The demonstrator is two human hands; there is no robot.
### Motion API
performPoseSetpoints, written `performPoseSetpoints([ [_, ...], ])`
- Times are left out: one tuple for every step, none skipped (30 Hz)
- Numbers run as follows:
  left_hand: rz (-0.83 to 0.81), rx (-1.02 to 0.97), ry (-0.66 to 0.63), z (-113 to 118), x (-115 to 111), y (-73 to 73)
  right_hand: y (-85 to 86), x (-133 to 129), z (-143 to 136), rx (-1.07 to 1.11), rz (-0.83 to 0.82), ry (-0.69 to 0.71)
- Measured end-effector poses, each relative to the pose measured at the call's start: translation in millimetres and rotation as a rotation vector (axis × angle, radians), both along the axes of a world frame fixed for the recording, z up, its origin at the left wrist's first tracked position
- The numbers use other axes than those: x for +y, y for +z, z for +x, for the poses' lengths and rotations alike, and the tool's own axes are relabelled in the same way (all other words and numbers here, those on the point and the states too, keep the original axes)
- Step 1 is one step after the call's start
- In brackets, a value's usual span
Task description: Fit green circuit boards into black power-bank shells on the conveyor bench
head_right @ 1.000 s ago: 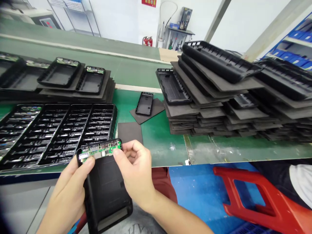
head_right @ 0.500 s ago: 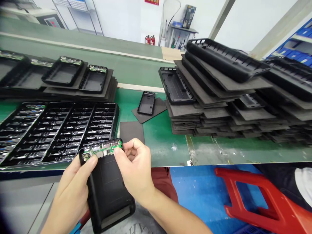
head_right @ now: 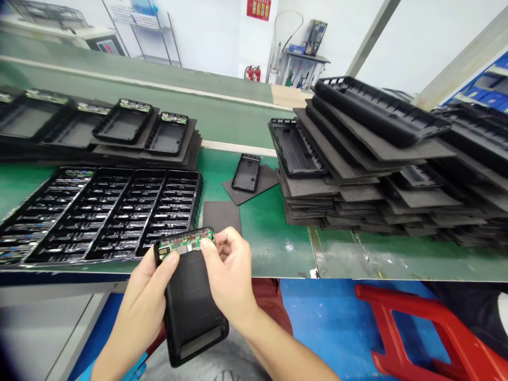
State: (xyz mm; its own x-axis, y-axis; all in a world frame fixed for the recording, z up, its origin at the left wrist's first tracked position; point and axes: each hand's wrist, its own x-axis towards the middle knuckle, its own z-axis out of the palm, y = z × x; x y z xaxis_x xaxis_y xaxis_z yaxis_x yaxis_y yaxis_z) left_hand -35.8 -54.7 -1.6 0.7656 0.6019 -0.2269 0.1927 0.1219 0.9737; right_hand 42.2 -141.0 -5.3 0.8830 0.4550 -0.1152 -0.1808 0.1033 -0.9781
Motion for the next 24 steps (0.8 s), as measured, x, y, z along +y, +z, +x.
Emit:
performPoseSetpoints([
  [-0.015,-0.011,-0.007,0.6,0.2,-1.4,-1.5,-0.4,0.3,0.014,-0.002,0.007],
  [-0.026,-0.021,-0.021,1.6,0.3,-2.6,-3.0,-1.1,0.6,0.019,-0.004,0.017],
  [-0.035,-0.029,-0.04,3.1,0.1,-3.7,-4.8,-1.9,0.9,0.016,-0.011,0.022],
  [-0.036,-0.034,-0.061,5.1,-0.2,-4.8,-6.9,-3.0,1.3,0.006,-0.022,0.022],
  [-0.032,-0.034,-0.078,7.4,-0.6,-6.0,-9.3,-4.4,2.1,-0.006,-0.037,0.016],
  [-0.023,-0.029,-0.096,9.7,-1.1,-7.5,-12.1,-6.5,3.6,-0.016,-0.054,0.008],
  [-0.013,-0.024,-0.118,11.9,-1.6,-9.3,-15.2,-9.2,5.8,-0.021,-0.069,-0.001],
  [-0.003,-0.02,-0.145,13.7,-2.1,-11.5,-18.6,-12.9,9.1,-0.021,-0.084,-0.012],
  [0.01,-0.014,-0.17,14.9,-2.7,-14.2,-22.0,-17.5,13.4,-0.02,-0.095,-0.028],
  [0.03,-0.004,-0.194,15.6,-3.2,-17.4,-25.5,-22.7,18.7,-0.021,-0.106,-0.048],
  [0.059,0.01,-0.211,15.8,-3.8,-21.0,-28.9,-28.2,24.9,-0.024,-0.119,-0.075],
  [0.097,0.027,-0.218,15.8,-4.4,-25.0,-32.4,-33.4,31.8,-0.028,-0.133,-0.105],
  [0.143,0.046,-0.217,15.8,-5.0,-29.2,-35.9,-37.8,39.1,-0.033,-0.145,-0.133],
  [0.191,0.064,-0.211,16.0,-5.6,-33.5,-39.6,-40.7,46.5,-0.041,-0.156,-0.156],
  [0.236,0.081,-0.206,16.7,-6.2,-37.7,-43.6,-41.7,53.7,-0.052,-0.164,-0.171],
  [0.275,0.096,-0.201,17.8,-6.7,-41.5,-47.7,-40.9,60.4,-0.066,-0.172,-0.177],
  [0.306,0.109,-0.195,19.4,-7.1,-44.9,-51.9,-38.3,66.3,-0.082,-0.179,-0.176],
  [0.33,0.121,-0.188,21.3,-7.4,-47.4,-56.0,-34.4,71.3,-0.099,-0.188,-0.17],
  [0.348,0.128,-0.18,23.3,-7.6,-49.1,-59.6,-29.7,75.1,-0.117,-0.196,-0.162],
  [0.364,0.128,-0.173,25.5,-7.9,-49.7,-62.5,-24.8,77.6,-0.133,-0.203,-0.153],
  [0.38,0.12,-0.164,27.7,-8.1,-49.4,-64.3,-20.4,78.6,-0.148,-0.208,-0.144],
  [0.397,0.106,-0.153,30.1,-8.2,-48.2,-64.9,-16.9,78.2,-0.16,-0.209,-0.135],
  [0.413,0.088,-0.137,32.5,-8.3,-46.4,-64.3,-14.4,76.4,-0.169,-0.206,-0.125],
  [0.424,0.069,-0.119,35.1,-8.2,-44.2,-62.7,-13.1,73.5,-0.175,-0.2,-0.116],
])
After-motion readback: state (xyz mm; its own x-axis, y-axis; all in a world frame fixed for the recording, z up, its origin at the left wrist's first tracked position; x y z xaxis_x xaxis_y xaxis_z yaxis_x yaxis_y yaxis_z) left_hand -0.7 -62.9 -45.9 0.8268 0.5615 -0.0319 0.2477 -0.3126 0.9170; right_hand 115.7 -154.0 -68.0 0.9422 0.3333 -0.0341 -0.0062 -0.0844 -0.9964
